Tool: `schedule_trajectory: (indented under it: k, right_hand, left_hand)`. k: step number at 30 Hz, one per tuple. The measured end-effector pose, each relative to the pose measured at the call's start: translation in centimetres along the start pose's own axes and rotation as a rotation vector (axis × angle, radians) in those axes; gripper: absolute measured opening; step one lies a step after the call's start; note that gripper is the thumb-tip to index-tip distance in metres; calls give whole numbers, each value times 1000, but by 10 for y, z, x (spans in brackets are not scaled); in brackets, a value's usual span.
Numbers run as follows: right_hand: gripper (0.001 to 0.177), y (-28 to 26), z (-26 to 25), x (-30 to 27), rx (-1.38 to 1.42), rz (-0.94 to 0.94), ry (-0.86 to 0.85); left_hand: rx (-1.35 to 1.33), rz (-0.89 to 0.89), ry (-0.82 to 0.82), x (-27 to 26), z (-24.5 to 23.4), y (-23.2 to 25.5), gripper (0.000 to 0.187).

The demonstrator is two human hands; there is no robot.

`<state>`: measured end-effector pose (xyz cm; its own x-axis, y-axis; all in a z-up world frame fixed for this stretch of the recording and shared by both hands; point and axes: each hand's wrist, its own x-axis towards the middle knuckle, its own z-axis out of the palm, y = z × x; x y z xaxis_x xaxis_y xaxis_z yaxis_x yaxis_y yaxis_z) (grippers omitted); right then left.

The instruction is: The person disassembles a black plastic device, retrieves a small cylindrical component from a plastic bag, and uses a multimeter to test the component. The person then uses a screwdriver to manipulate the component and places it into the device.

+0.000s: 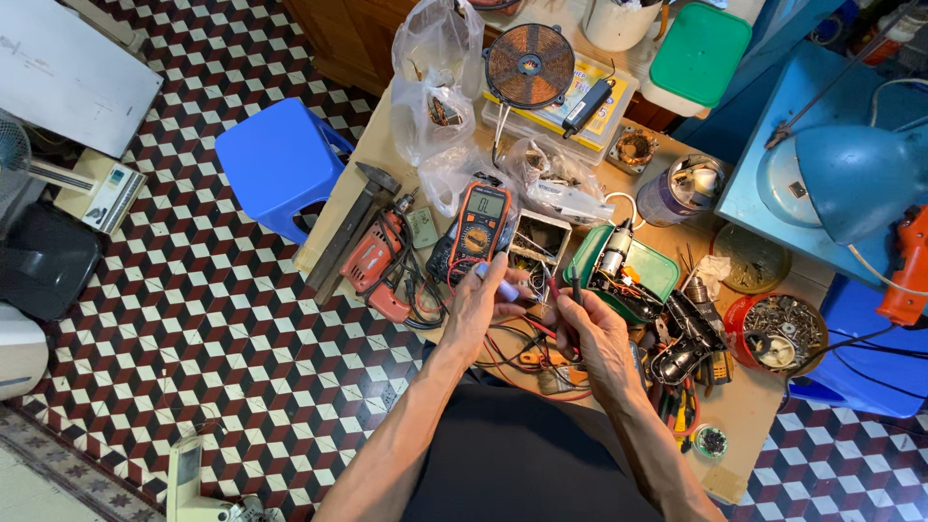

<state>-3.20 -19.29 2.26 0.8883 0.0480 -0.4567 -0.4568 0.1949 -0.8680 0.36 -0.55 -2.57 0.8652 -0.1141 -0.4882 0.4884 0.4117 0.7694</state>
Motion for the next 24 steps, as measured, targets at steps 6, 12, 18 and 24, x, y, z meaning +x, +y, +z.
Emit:
schedule_trajectory:
  k: [6,12,18,24]
  right_hand:
    - [58,7,-6,10,-149,207,121]
    - [27,11,-10,16,275,284,156]
    - [20,17,-1,4,-125,56,11]
    - [20,14,5,5,-175,56,43]
  left_hand:
    - [-461,-112,-64,6,1,-4,34]
    - [-617,-138,-114,-4,1,2,29]
    - [-464,-151,28,-2,6,-3,31]
    - [-366,-136,61,-3,7,-6,30]
